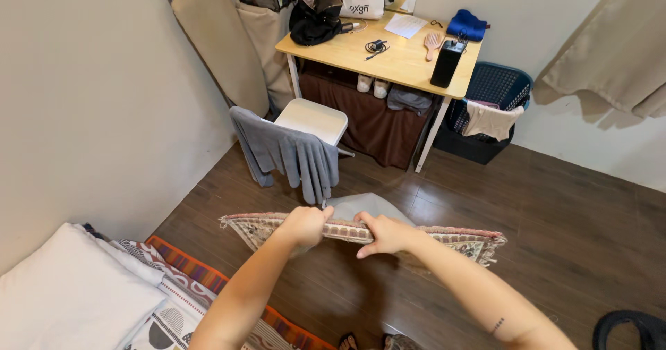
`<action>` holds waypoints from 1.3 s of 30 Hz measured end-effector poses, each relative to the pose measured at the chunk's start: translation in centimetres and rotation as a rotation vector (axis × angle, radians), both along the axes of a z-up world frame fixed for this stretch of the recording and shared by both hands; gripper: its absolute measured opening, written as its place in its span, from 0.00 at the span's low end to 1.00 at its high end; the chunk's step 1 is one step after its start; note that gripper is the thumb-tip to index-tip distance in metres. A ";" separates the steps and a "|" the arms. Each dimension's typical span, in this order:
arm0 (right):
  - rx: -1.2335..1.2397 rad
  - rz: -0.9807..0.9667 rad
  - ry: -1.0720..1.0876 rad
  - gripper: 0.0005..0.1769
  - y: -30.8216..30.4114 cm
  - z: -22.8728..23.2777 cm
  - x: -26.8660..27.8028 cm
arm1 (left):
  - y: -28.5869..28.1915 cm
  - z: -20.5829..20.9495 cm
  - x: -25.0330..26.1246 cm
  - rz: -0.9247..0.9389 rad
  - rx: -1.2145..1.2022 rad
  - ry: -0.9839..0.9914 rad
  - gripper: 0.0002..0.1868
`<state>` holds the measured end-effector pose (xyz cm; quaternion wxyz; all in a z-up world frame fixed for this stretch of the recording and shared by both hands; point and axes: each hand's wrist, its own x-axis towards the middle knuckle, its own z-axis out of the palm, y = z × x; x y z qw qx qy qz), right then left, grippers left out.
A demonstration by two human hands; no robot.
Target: The person rolls a rug and places it into a laundry basket, moves a container onto a desk, removes pillows from a bed, and pulls a fitted bedsheet off the mattress by hand.
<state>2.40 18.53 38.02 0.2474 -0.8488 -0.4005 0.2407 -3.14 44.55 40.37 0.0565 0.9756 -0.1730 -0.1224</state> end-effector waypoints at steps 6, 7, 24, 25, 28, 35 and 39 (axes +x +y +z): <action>-0.189 0.095 0.074 0.24 0.3 -0.3 1.4 | 0.6 -1.3 0.0 -0.205 -0.245 -0.422 0.29; -0.189 0.092 0.069 0.24 0.0 -1.0 2.4 | 0.5 -1.6 -0.1 -0.257 -0.269 -0.560 0.28; 0.406 -0.417 -0.596 0.10 -2.4 -4.1 -0.4 | -5.0 -6.4 1.0 0.031 -0.160 -0.797 0.11; 0.406 -0.421 -0.592 0.10 -2.2 -4.2 -0.6 | -5.8 -6.2 0.9 0.156 -0.198 -0.908 0.14; 0.482 -0.485 -0.658 0.09 -0.9 -3.3 -0.7 | -8.0 -5.4 0.9 0.399 -0.292 -1.030 0.16; 0.414 -0.555 -0.652 0.10 -1.3 -0.9 -0.5 | -8.0 -4.9 1.9 0.449 -0.483 -0.881 0.12; -0.047 -0.339 -0.475 0.17 -4.0 1.1 0.5 | -5.9 -1.8 1.6 0.217 -0.330 -0.758 0.10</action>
